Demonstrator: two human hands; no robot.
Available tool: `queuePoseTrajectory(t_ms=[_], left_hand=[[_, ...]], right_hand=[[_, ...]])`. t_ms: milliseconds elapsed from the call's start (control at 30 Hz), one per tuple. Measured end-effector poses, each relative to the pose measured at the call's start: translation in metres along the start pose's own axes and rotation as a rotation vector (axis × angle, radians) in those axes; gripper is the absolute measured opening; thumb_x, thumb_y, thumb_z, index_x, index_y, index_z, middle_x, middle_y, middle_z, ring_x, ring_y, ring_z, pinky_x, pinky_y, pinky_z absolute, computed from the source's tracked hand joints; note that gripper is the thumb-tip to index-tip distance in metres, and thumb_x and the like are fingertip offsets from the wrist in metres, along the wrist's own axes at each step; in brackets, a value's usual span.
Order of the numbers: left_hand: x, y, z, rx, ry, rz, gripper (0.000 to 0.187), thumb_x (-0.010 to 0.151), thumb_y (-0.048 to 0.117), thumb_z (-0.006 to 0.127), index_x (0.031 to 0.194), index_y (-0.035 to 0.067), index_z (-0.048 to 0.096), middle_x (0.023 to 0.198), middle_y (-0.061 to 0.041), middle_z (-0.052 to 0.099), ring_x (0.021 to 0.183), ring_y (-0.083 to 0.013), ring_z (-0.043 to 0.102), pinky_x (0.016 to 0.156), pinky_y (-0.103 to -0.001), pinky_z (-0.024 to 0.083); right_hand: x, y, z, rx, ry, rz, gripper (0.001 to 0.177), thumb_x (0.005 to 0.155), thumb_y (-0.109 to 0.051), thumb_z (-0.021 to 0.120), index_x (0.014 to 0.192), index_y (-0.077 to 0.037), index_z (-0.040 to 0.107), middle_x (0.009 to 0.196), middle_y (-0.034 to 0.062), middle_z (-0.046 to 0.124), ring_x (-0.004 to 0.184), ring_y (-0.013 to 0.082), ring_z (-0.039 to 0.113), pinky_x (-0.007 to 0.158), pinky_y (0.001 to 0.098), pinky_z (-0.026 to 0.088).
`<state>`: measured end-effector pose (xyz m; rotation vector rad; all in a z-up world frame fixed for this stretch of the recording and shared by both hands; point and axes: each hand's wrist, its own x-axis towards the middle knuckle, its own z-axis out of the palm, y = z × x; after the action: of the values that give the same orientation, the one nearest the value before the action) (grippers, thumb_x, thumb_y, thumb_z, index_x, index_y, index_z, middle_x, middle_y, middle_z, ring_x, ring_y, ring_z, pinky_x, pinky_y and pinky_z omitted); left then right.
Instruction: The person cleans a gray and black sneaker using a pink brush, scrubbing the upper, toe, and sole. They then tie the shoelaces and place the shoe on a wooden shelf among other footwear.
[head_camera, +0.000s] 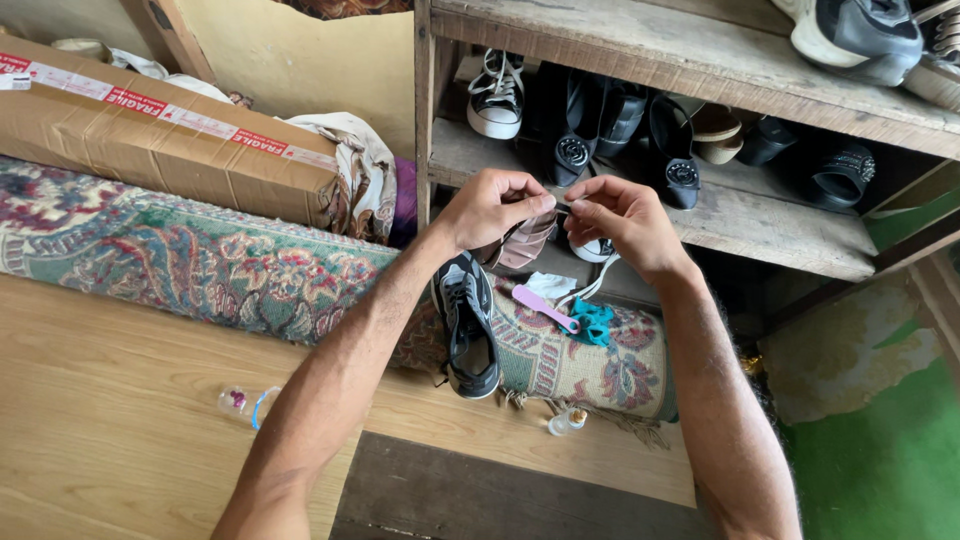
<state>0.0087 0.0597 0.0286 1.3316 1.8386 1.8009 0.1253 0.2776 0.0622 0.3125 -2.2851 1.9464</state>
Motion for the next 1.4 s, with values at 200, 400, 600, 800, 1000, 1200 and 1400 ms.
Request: queuePoseTrajectory(t_ms=[200,400,600,800,1000,1200,1400], left_hand=[[-0.008,0.0,-0.008,0.106,-0.007,-0.031,0.026,0.093,0.026,0.077,0.099,0.001,0.078,0.085,-0.003,0.078,0.076,-0.0044,0.068,0.068,-0.022,0.055],[-0.013,-0.003,-0.012,0.133,-0.028,0.011,0.025,0.092,0.026,0.077,0.097,0.001,0.079,0.087,-0.004,0.079,0.079,-0.0057,0.071,0.071,-0.023,0.057],[-0.016,-0.001,-0.018,0.218,-0.001,-0.003,0.027,0.09,0.029,0.078,0.094,0.003,0.079,0.084,-0.005,0.078,0.077,-0.0061,0.068,0.07,-0.025,0.055],[-0.022,0.001,-0.029,0.315,0.004,-0.008,0.029,0.088,0.034,0.078,0.093,0.005,0.079,0.087,-0.007,0.081,0.082,-0.009,0.074,0.074,-0.027,0.058],[-0.034,0.002,-0.036,0.53,-0.082,-0.084,0.033,0.086,0.038,0.079,0.101,0.009,0.08,0.088,-0.009,0.079,0.08,-0.0124,0.074,0.074,-0.031,0.056],[-0.043,-0.009,-0.031,0.495,-0.124,-0.328,0.035,0.087,0.04,0.075,0.104,0.011,0.078,0.085,-0.008,0.08,0.08,-0.0156,0.076,0.076,-0.034,0.058],[-0.051,-0.03,-0.041,0.507,-0.092,-0.25,0.032,0.083,0.037,0.08,0.1,0.01,0.08,0.09,-0.008,0.08,0.084,-0.016,0.074,0.079,-0.034,0.057]], right_hand=[[0.002,0.005,0.008,-0.211,-0.143,0.083,0.028,0.1,-0.017,0.065,0.122,0.0,0.069,0.094,0.0077,0.077,0.085,0.0125,0.072,0.078,0.0288,0.06],[0.006,0.014,0.016,-0.378,-0.184,0.118,0.027,0.099,-0.023,0.066,0.116,-0.003,0.072,0.092,0.0064,0.08,0.083,0.0121,0.074,0.077,0.0292,0.061],[0.008,0.014,0.023,-0.468,-0.169,0.151,0.027,0.099,-0.027,0.068,0.105,-0.002,0.076,0.087,0.0062,0.079,0.081,0.0122,0.073,0.076,0.0291,0.06],[0.012,0.016,0.028,-0.456,-0.157,0.139,0.025,0.098,-0.027,0.068,0.103,-0.003,0.077,0.086,0.0048,0.078,0.079,0.0112,0.072,0.075,0.0282,0.059],[0.018,0.024,0.039,-0.451,-0.176,0.119,0.026,0.098,-0.026,0.069,0.105,-0.003,0.076,0.085,0.005,0.077,0.078,0.0111,0.072,0.074,0.0278,0.06],[0.02,0.025,0.057,-0.578,-0.176,0.107,0.024,0.095,-0.025,0.071,0.105,-0.005,0.078,0.083,0.0054,0.078,0.077,0.0111,0.074,0.074,0.028,0.061],[0.023,0.03,0.07,-0.605,-0.207,0.168,0.021,0.09,-0.022,0.076,0.102,-0.005,0.08,0.083,0.0068,0.079,0.075,0.0128,0.076,0.072,0.0291,0.062]])
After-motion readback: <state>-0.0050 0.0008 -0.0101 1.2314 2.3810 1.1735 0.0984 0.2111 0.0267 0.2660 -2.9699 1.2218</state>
